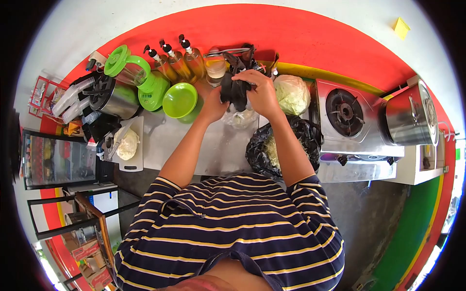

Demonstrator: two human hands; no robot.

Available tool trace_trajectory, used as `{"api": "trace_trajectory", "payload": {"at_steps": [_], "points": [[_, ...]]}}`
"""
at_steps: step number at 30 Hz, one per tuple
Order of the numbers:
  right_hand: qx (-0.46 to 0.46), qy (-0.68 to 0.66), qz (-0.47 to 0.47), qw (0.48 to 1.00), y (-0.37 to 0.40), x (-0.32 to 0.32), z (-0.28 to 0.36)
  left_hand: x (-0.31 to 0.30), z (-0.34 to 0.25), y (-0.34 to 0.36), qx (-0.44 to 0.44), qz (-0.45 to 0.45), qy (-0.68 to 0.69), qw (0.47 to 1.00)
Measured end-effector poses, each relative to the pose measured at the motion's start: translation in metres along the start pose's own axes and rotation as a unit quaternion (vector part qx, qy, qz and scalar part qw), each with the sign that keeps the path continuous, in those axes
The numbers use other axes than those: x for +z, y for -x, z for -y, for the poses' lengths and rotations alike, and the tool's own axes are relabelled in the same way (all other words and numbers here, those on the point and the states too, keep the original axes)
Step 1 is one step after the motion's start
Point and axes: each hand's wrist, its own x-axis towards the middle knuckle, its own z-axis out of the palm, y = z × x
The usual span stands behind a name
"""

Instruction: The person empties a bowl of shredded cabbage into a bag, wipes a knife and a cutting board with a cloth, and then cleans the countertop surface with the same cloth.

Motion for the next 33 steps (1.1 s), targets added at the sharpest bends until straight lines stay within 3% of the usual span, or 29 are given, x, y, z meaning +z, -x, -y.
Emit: {"api": "trace_trajectory", "payload": {"at_steps": [1, 2, 4, 7, 9, 13, 15, 18, 21, 22, 24, 25, 27, 29, 31, 33], "points": [[-0.058, 0.009, -0.027, 0.998, -0.001, -0.001, 0.001, 0.0, 0.004, -0.003, 0.001, -0.002, 0.001, 1.0], [-0.006, -0.058, -0.053, 0.997, -0.001, -0.002, 0.01, -0.001, 0.005, -0.003, -0.031, 0.012, 0.063, 0.997], [0.003, -0.046, -0.045, 0.998, -0.004, -0.007, 0.021, 0.0, 0.005, 0.001, -0.065, 0.028, 0.129, 0.989], [0.023, -0.005, -0.014, 1.0, -0.003, -0.011, 0.015, 0.001, 0.004, -0.002, -0.044, 0.022, 0.136, 0.989], [0.055, -0.025, -0.023, 0.998, -0.001, -0.011, 0.015, 0.006, 0.004, -0.006, 0.029, -0.023, 0.132, 0.991], [0.097, -0.065, -0.051, 0.992, 0.004, -0.009, 0.023, 0.011, 0.007, -0.005, 0.024, -0.058, 0.14, 0.988], [0.074, 0.12, 0.016, 0.99, 0.003, -0.012, 0.03, 0.012, 0.012, -0.004, -0.016, -0.049, 0.146, 0.988], [0.021, 0.13, -0.054, 0.99, 0.003, -0.009, 0.031, 0.014, 0.016, -0.005, -0.037, -0.016, 0.169, 0.985], [0.017, 0.139, -0.013, 0.99, 0.005, -0.01, 0.025, 0.015, 0.021, -0.011, -0.011, -0.028, 0.177, 0.984], [0.021, 0.131, -0.068, 0.989, 0.005, -0.01, 0.025, 0.015, 0.022, -0.019, -0.005, -0.028, 0.181, 0.983], [0.06, 0.095, -0.047, 0.993, 0.008, -0.005, 0.01, 0.016, 0.026, -0.022, 0.032, -0.039, 0.181, 0.982], [0.101, 0.054, -0.028, 0.993, 0.012, -0.002, 0.0, 0.015, 0.025, -0.02, 0.032, -0.036, 0.182, 0.982], [0.12, 0.037, -0.054, 0.991, 0.01, 0.004, 0.007, 0.002, 0.006, -0.021, -0.02, 0.058, 0.21, 0.976], [0.081, -0.083, -0.107, 0.988, 0.004, 0.004, 0.02, -0.005, -0.01, -0.025, 0.01, 0.068, 0.23, 0.971], [0.065, -0.033, -0.075, 0.995, 0.001, 0.004, 0.035, -0.006, -0.022, -0.025, 0.118, 0.013, 0.386, 0.915], [0.064, 0.027, -0.027, 0.997, -0.004, 0.003, 0.045, -0.024, -0.035, -0.035, 0.153, 0.002, 0.347, 0.925]]}}
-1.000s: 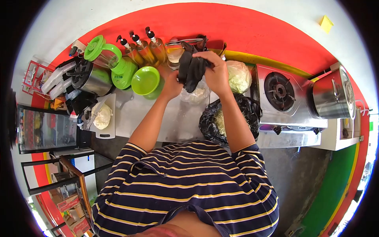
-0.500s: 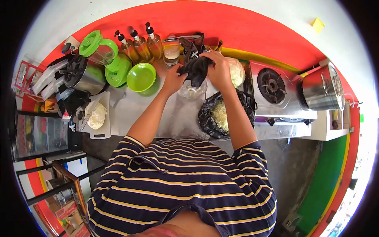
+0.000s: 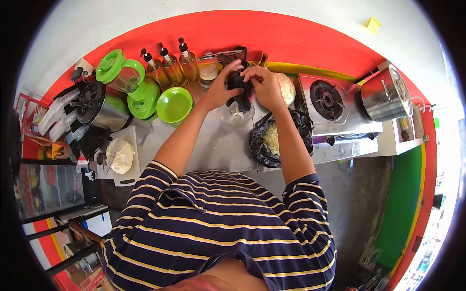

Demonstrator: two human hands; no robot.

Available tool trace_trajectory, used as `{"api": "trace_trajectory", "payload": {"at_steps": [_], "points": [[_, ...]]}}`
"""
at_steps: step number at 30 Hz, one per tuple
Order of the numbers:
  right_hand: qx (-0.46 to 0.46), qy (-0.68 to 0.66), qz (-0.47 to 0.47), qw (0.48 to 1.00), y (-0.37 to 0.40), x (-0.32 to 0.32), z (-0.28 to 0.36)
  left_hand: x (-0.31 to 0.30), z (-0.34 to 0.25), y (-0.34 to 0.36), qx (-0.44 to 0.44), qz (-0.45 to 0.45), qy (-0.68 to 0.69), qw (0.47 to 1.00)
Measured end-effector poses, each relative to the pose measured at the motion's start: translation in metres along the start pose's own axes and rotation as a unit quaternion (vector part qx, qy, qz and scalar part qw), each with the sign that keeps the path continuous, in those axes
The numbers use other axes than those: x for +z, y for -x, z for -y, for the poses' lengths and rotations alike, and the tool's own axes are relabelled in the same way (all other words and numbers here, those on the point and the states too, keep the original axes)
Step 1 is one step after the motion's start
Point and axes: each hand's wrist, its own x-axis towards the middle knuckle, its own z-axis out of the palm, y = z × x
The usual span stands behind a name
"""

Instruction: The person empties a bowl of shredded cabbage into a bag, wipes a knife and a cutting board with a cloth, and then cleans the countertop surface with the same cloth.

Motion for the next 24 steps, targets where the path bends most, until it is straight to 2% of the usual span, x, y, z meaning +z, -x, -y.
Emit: {"api": "trace_trajectory", "payload": {"at_steps": [2, 3, 4, 6, 7, 8, 10, 11, 12, 13, 14, 15, 17, 18, 20, 21, 22, 23, 24], "points": [[0.007, -0.027, -0.024, 0.999, 0.0, 0.001, -0.004, -0.01, -0.012, -0.017, -0.028, 0.141, -0.061, 0.988], [0.02, -0.058, -0.044, 0.997, 0.002, 0.004, -0.002, -0.011, -0.033, -0.022, -0.097, 0.133, -0.107, 0.981], [0.019, -0.058, -0.043, 0.997, 0.007, 0.009, 0.0, -0.011, -0.035, -0.023, -0.097, 0.132, -0.106, 0.981], [0.081, -0.151, -0.163, 0.972, 0.015, 0.025, 0.013, -0.011, -0.039, -0.031, 0.003, 0.116, -0.155, 0.981], [0.056, -0.063, -0.156, 0.984, 0.021, 0.03, 0.003, -0.011, -0.041, -0.033, 0.004, 0.114, -0.155, 0.981], [0.056, -0.064, -0.156, 0.984, 0.024, 0.034, -0.01, -0.01, -0.046, -0.034, 0.002, 0.142, -0.125, 0.982], [0.065, 0.055, -0.094, 0.992, 0.029, 0.04, -0.033, -0.007, -0.053, -0.034, -0.003, 0.174, -0.095, 0.98], [0.118, 0.077, -0.099, 0.985, 0.033, 0.047, -0.038, -0.005, -0.054, -0.037, 0.037, 0.151, -0.103, 0.982], [0.119, 0.076, -0.102, 0.985, 0.041, 0.055, -0.054, -0.004, -0.056, -0.041, 0.079, 0.128, -0.111, 0.982], [0.149, 0.137, -0.086, 0.976, 0.051, 0.064, -0.08, -0.004, -0.059, -0.047, 0.102, 0.097, -0.128, 0.982], [0.177, 0.197, -0.068, 0.962, 0.059, 0.071, -0.101, -0.006, -0.062, -0.052, 0.105, 0.1, -0.128, 0.981], [0.176, 0.196, -0.071, 0.962, 0.066, 0.074, -0.118, -0.009, -0.064, -0.056, 0.092, 0.087, -0.138, 0.982], [0.31, 0.19, 0.005, 0.932, 0.076, 0.071, -0.135, -0.015, -0.071, -0.06, 0.058, 0.076, -0.148, 0.984], [0.308, 0.188, 0.003, 0.933, 0.075, 0.066, -0.138, -0.016, -0.074, -0.059, 0.059, 0.077, -0.15, 0.984], [0.1, 0.118, -0.041, 0.987, 0.073, 0.057, -0.143, -0.017, -0.076, -0.056, 0.071, 0.091, -0.209, 0.971], [0.104, 0.136, -0.036, 0.985, 0.062, 0.048, -0.114, -0.016, -0.071, -0.053, 0.068, 0.092, -0.209, 0.971], [0.097, -0.009, -0.07, 0.993, 0.049, 0.046, -0.091, -0.015, -0.063, -0.05, 0.098, 0.104, -0.216, 0.966], [0.088, -0.154, -0.104, 0.979, 0.037, 0.047, -0.07, -0.014, -0.057, -0.047, 0.128, 0.116, -0.222, 0.959], [0.091, -0.154, -0.105, 0.978, 0.028, 0.044, -0.046, -0.01, -0.054, -0.045, 0.126, 0.118, -0.221, 0.96]]}}
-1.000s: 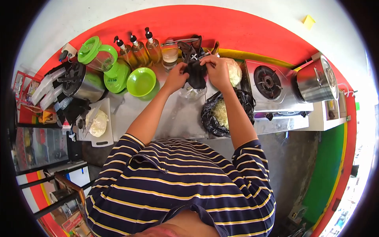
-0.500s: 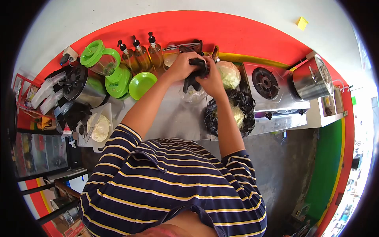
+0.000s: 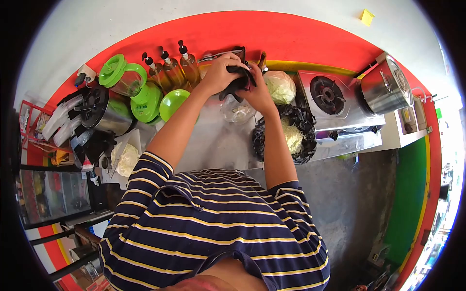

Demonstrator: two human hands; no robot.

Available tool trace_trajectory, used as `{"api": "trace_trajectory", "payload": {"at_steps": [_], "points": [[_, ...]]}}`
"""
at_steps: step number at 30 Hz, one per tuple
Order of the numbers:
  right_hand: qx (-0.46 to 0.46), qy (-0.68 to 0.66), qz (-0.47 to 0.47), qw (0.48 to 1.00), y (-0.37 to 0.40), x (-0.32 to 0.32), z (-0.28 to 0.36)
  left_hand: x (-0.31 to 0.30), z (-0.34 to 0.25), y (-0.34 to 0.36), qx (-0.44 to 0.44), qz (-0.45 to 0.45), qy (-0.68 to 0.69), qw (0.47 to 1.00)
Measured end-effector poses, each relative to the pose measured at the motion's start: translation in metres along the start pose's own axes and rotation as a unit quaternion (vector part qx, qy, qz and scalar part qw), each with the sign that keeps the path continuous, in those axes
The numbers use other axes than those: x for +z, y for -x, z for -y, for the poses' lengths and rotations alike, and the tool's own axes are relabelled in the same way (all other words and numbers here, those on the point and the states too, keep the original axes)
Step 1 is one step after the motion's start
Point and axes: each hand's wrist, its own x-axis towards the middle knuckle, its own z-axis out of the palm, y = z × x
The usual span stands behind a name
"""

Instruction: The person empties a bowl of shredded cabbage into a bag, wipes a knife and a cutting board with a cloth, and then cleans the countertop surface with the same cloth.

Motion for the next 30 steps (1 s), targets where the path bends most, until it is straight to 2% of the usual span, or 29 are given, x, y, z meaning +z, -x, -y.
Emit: {"api": "trace_trajectory", "payload": {"at_steps": [2, 4, 6, 7, 8, 10, 11, 12, 14, 15, 16, 18, 19, 20, 22, 23, 25, 26, 27, 28, 29, 30], "points": [[-0.038, 0.095, 0.027, 0.994, -0.006, 0.01, 0.041, 0.008, -0.002, 0.002, -0.068, 0.025, 0.084, 0.994], [-0.04, 0.11, -0.018, 0.993, -0.006, 0.014, 0.034, 0.006, -0.004, 0.0, -0.081, 0.013, 0.072, 0.994], [0.019, 0.357, -0.028, 0.934, -0.012, 0.006, 0.0, -0.008, -0.011, -0.004, -0.091, 0.018, -0.033, 0.995], [0.062, 0.311, -0.034, 0.948, -0.007, 0.001, -0.005, -0.013, -0.006, -0.002, -0.102, 0.037, -0.033, 0.994], [0.06, 0.309, -0.034, 0.949, -0.003, -0.001, -0.005, -0.015, -0.002, 0.003, -0.1, 0.036, -0.036, 0.994], [0.022, 0.236, -0.033, 0.971, -0.003, -0.004, -0.006, -0.016, 0.009, 0.016, -0.039, -0.01, -0.065, 0.997], [0.03, 0.142, -0.015, 0.989, -0.003, 0.0, 0.003, -0.017, 0.017, 0.021, -0.077, 0.039, -0.047, 0.995], [0.032, 0.141, -0.014, 0.989, -0.005, 0.003, 0.018, -0.013, 0.022, 0.027, -0.079, 0.041, -0.047, 0.995], [0.03, 0.105, 0.053, 0.993, -0.01, 0.005, 0.041, -0.004, 0.027, 0.036, -0.114, 0.053, 0.16, 0.979], [0.039, 0.072, 0.063, 0.995, -0.014, 0.006, 0.04, -0.002, 0.026, 0.045, -0.182, 0.056, 0.148, 0.97], [0.038, 0.073, 0.061, 0.995, -0.019, 0.004, 0.04, 0.002, 0.033, 0.052, -0.181, 0.058, 0.149, 0.97], [-0.013, 0.139, 0.092, 0.986, -0.023, 0.002, 0.046, 0.014, 0.05, 0.069, -0.216, 0.063, 0.238, 0.945], [-0.014, 0.139, 0.091, 0.986, -0.024, 0.001, 0.051, 0.018, 0.049, 0.078, -0.282, 0.061, 0.223, 0.931], [-0.02, 0.134, 0.069, 0.988, -0.025, -0.001, 0.06, 0.022, 0.049, 0.082, -0.281, 0.061, 0.223, 0.931], [-0.027, 0.132, 0.046, 0.99, -0.023, -0.002, 0.074, 0.031, 0.051, 0.089, -0.22, 0.082, -0.04, 0.971], [-0.025, 0.126, 0.03, 0.991, -0.021, -0.002, 0.08, 0.039, 0.065, 0.095, -0.219, 0.083, -0.038, 0.971], [-0.022, 0.123, 0.015, 0.992, -0.02, -0.003, 0.076, 0.055, 0.1, 0.107, -0.086, 0.035, -0.156, 0.983], [-0.046, 0.188, 0.018, 0.981, -0.02, -0.002, 0.068, 0.057, 0.097, 0.102, -0.085, 0.035, -0.155, 0.984], [-0.068, 0.252, 0.02, 0.965, -0.019, -0.004, 0.061, 0.06, 0.094, 0.096, -0.096, -0.009, -0.025, 0.995], [-0.067, 0.253, 0.019, 0.965, -0.019, -0.008, 0.054, 0.062, 0.092, 0.092, -0.107, -0.052, 0.105, 0.987], [-0.051, 0.283, 0.04, 0.957, -0.018, -0.009, 0.053, 0.053, 0.074, 0.085, -0.109, -0.051, 0.107, 0.987], [-0.034, 0.312, 0.06, 0.948, -0.015, -0.009, 0.051, 0.036, 0.042, 0.073, -0.164, -0.015, 0.182, 0.97]]}}
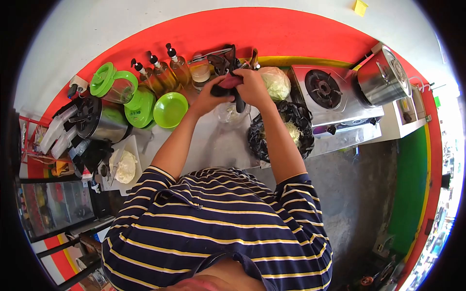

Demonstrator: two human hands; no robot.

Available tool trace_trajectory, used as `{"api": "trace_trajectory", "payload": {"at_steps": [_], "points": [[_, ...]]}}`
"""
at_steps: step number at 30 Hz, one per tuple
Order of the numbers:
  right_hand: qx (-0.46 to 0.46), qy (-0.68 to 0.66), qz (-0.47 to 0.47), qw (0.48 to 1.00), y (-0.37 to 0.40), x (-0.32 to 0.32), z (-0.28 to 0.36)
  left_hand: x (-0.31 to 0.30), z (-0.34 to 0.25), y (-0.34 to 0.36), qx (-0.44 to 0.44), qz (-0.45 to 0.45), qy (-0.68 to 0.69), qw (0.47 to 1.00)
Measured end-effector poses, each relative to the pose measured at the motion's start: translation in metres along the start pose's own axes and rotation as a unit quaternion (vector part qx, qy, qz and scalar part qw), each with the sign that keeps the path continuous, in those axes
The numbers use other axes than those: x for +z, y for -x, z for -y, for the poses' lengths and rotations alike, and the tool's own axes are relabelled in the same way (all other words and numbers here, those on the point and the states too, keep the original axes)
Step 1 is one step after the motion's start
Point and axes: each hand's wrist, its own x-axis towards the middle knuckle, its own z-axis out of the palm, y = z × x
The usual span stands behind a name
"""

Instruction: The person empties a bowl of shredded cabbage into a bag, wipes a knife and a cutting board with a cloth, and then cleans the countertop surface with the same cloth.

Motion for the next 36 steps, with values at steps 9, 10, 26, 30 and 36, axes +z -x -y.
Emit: {"api": "trace_trajectory", "payload": {"at_steps": [9, 10, 26, 30, 36], "points": [[0.027, -0.075, -0.054, 0.995, 0.008, 0.0, -0.001, -0.018, -0.028, -0.019, -0.009, 0.002, -0.095, 0.995], [0.05, -0.14, -0.066, 0.987, 0.009, 0.002, 0.002, -0.017, -0.03, -0.021, 0.021, -0.019, -0.103, 0.994], [0.017, -0.062, -0.084, 0.994, 0.019, -0.022, 0.039, -0.006, -0.016, -0.008, -0.048, 0.051, 0.099, 0.993], [0.031, -0.189, -0.139, 0.971, 0.031, -0.013, 0.021, -0.007, 0.014, 0.022, -0.139, -0.034, 0.021, 0.99], [0.354, -0.516, -0.001, 0.78, 0.069, -0.017, 0.006, 0.011, 0.056, 0.098, -0.563, -0.081, 0.076, 0.819]]}}
